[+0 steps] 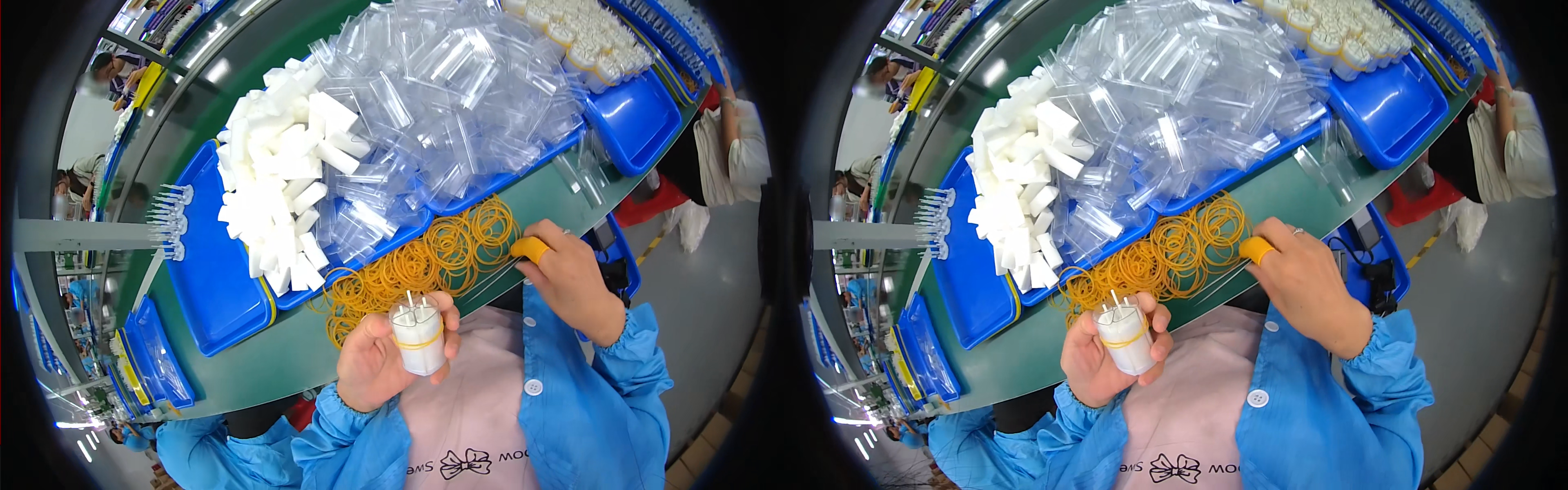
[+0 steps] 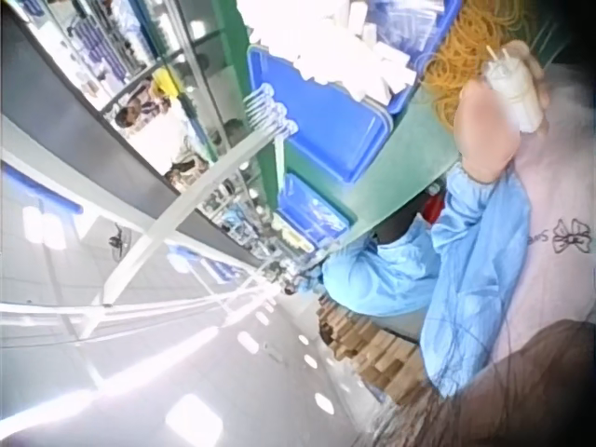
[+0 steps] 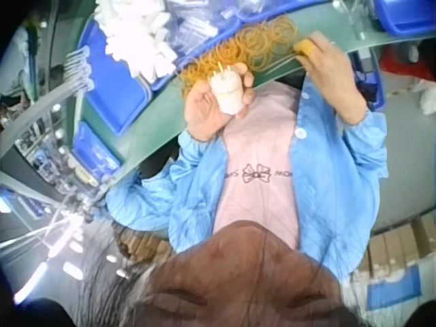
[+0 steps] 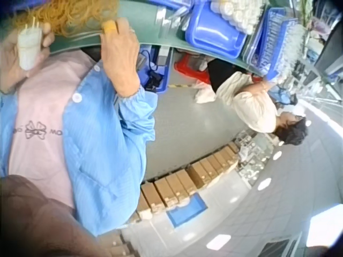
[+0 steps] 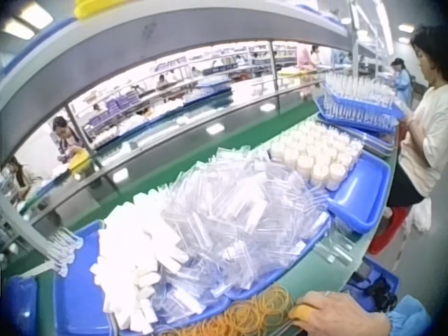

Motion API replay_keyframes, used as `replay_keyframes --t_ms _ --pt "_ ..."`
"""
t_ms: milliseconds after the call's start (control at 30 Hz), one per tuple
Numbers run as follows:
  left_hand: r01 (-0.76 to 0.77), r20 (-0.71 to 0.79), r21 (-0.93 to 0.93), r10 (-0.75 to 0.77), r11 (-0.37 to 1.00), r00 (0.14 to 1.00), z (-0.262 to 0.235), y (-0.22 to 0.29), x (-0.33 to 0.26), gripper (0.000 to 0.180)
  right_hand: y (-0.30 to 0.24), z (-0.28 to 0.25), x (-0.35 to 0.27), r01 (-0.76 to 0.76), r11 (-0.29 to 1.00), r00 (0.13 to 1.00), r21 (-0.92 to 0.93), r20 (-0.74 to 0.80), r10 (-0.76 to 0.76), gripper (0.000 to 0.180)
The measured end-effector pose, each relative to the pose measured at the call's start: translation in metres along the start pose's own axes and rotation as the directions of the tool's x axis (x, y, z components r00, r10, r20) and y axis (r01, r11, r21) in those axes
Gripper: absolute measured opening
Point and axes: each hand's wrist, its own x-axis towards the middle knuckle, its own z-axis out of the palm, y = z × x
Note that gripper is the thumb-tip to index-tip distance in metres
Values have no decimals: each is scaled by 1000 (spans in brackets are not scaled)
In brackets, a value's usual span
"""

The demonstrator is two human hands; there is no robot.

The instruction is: The person assembles small white plastic components by inserting them into clear plastic sleeves and securing them with yellow rubber bands. They use a yellow-handled tool to manipulate the rubber bands and ensure a tight fit. The process is repeated for multiple units, which are then placed into a blue tray.

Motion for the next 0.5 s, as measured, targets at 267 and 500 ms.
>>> replay_keyframes --t_ms 267,500 --pt "177 128 -295 -144 939 981 3 -7 12 51 -64 -29 13 235 877 970 419 -156 -186 68" --pt "49 -151 -144 -71 988 986 14 -12 11 45 -70 -15 8 247 939 965 240 -146 -216 74"
